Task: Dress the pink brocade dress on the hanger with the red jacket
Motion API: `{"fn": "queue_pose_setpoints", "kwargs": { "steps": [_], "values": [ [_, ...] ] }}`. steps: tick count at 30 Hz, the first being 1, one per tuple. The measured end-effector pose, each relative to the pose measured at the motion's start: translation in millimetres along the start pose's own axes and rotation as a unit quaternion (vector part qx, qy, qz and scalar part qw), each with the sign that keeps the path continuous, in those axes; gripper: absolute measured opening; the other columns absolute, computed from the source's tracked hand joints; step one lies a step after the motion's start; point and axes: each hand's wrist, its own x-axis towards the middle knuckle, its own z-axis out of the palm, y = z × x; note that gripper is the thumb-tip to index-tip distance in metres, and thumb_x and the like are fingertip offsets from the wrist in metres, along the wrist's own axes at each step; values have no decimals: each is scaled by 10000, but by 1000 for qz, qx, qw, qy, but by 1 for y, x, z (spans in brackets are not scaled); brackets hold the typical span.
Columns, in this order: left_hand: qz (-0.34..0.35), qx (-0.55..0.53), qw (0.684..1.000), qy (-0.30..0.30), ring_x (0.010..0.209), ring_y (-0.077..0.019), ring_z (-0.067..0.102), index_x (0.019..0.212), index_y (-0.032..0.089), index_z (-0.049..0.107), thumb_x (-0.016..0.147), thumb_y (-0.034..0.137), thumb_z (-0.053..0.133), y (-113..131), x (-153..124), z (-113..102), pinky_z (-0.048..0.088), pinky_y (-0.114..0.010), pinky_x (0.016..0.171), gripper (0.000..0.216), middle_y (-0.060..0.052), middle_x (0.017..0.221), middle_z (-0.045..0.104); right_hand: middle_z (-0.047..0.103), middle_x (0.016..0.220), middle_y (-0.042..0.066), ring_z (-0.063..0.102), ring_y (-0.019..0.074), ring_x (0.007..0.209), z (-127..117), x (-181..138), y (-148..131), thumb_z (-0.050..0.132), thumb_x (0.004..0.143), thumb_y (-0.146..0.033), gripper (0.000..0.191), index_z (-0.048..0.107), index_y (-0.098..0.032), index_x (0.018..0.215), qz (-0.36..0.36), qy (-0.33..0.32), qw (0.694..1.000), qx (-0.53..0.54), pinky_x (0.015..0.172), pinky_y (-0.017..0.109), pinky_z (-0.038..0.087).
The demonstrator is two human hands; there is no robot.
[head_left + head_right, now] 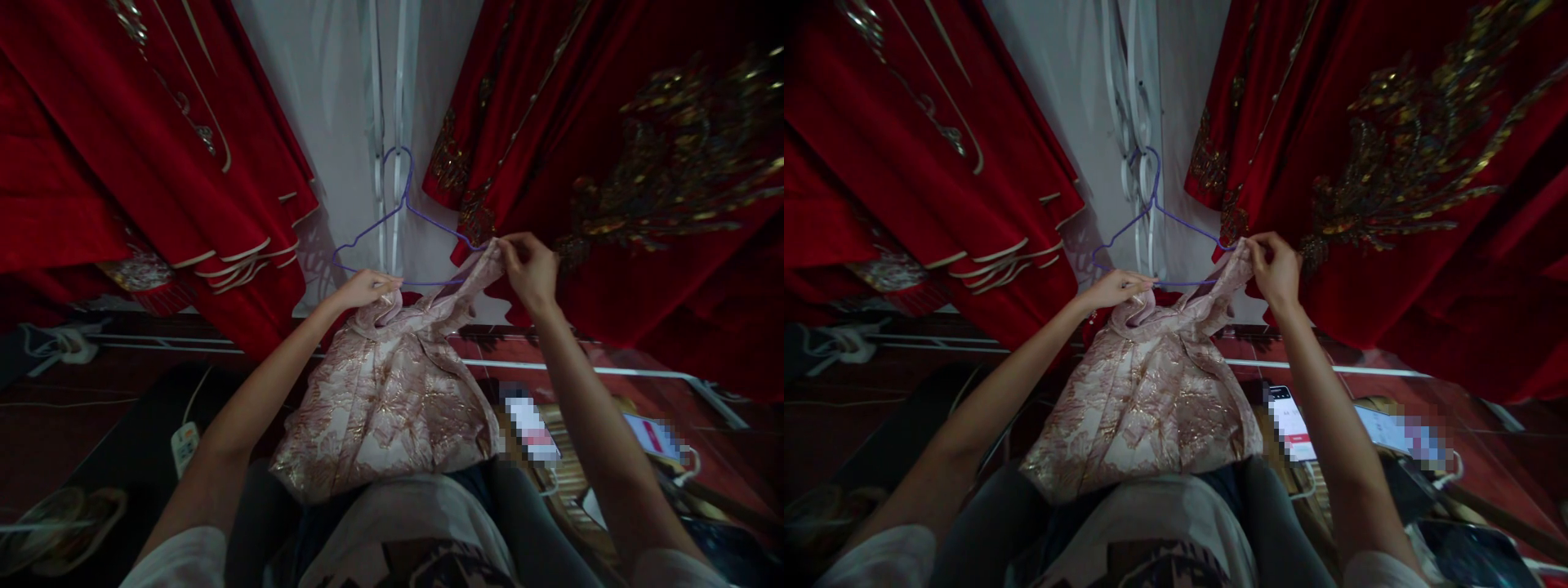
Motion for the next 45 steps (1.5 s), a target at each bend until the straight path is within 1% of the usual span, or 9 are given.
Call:
{"fn": "queue_pose_setpoints", "kwargs": {
  "steps": [5,8,12,15,20,27,39,42,45],
  "values": [
    [11,-11,999,43,1125,-191,621,916,183,744,886,471,510,10,0,7,447,-329,1015,372,-91,1218,651,664,932,49,608,217,890,34,12,-26,423,928,-416,246,580,-232,971,-18,-11,1000,-7,848,365,437],
    [1,16,980,200,1007,-191,654,845,184,745,848,450,573,2,-12,-6,477,-320,933,317,-75,1067,719,653,914,32,595,218,896,40,11,-20,395,938,-426,255,563,-236,957,-12,-22,1000,-8,891,405,411],
    [-85,66,862,495,786,-159,621,793,170,736,749,438,684,-30,-41,-31,465,-266,783,276,-38,815,715,635,840,30,593,193,805,39,13,-9,405,931,-453,280,567,-224,915,-17,-35,999,37,827,350,438],
    [-162,28,801,576,674,-132,563,755,156,722,722,440,694,-62,-60,-41,431,-237,684,288,-7,702,678,621,789,28,578,177,722,40,16,-7,428,915,-477,298,569,-216,888,-12,-46,997,65,745,315,452],
    [-193,-79,786,582,600,-97,503,681,145,686,712,407,695,-88,-63,-43,384,-205,598,264,18,619,614,605,759,17,560,163,681,43,19,-6,434,908,-502,310,565,-223,867,-7,-53,996,76,692,297,452],
    [-124,-145,837,514,666,-103,555,736,153,687,724,463,685,-65,-37,-56,409,-193,622,310,0,706,641,596,744,31,550,170,661,39,20,-4,435,894,-542,346,576,-226,876,-10,-55,996,74,657,305,450],
    [-175,-112,789,579,551,-84,465,644,146,622,765,521,616,-90,-76,-44,356,-196,542,394,22,577,549,603,762,16,541,156,669,37,18,-7,429,911,-528,336,567,-224,873,-13,-52,996,74,654,281,430],
    [-164,-103,786,587,558,-87,477,648,148,624,767,500,618,-86,-73,-48,361,-198,553,372,24,581,554,603,753,16,535,156,655,38,18,-7,430,912,-526,334,568,-224,879,-13,-54,996,75,655,281,431],
    [-131,-101,805,570,600,-97,515,686,155,653,760,474,640,-69,-55,-55,382,-202,585,328,11,629,595,594,737,15,532,160,648,39,18,-6,436,908,-527,332,570,-224,881,-16,-57,996,71,648,281,427]
  ]
}}
